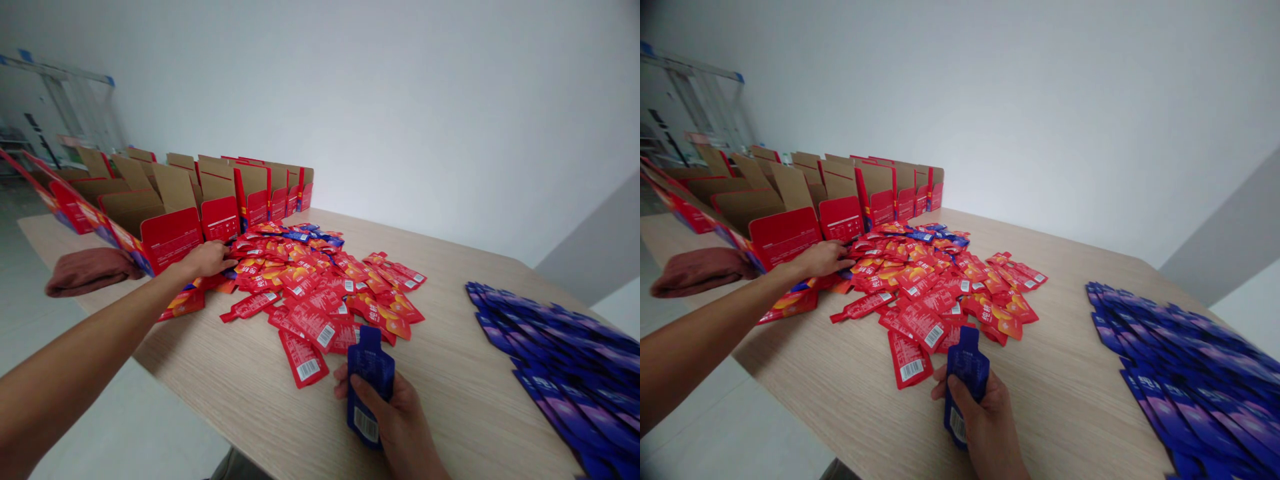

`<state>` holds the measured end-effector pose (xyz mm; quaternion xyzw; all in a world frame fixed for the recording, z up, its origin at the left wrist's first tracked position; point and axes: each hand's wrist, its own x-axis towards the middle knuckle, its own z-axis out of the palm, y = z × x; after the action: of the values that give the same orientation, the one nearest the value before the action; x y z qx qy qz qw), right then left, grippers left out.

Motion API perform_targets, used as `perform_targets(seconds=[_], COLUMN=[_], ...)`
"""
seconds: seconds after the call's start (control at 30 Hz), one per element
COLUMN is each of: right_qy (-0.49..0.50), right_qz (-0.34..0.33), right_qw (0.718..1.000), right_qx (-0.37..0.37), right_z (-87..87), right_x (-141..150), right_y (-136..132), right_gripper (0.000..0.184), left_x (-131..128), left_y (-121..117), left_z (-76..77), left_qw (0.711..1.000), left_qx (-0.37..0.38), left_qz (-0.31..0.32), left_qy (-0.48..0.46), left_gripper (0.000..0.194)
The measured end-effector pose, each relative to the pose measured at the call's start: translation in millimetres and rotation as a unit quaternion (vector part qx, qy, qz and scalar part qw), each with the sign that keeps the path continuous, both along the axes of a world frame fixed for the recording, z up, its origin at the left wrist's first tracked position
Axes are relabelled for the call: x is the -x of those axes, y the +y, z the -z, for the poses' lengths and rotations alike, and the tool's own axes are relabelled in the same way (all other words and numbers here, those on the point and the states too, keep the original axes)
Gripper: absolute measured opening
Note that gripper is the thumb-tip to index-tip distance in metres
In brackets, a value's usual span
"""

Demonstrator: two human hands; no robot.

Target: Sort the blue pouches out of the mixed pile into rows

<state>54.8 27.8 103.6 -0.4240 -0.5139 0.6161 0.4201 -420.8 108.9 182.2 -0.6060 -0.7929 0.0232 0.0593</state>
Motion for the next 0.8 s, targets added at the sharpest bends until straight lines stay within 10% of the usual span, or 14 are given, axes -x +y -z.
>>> perform_targets(seconds=[0.5,0.8], right_qy=[-0.005,0.006], right_qz=[-0.009,0.009], right_qw=[1.000,1.000], right_qx=[0.004,0.001], right_z=[14.5,15.0], right_x=[-1.0,-1.4], right_y=[4.7,2.9], right_gripper=[0.060,0.058], left_x=[-24.7,1.6], left_y=[30.2,20.3], left_z=[6.7,-34.9], left_qw=[0.986,0.999], left_qx=[-0.059,-0.017], left_qz=[0.057,0.020], left_qy=[-0.147,-0.038], left_gripper=[0.042,0.029])
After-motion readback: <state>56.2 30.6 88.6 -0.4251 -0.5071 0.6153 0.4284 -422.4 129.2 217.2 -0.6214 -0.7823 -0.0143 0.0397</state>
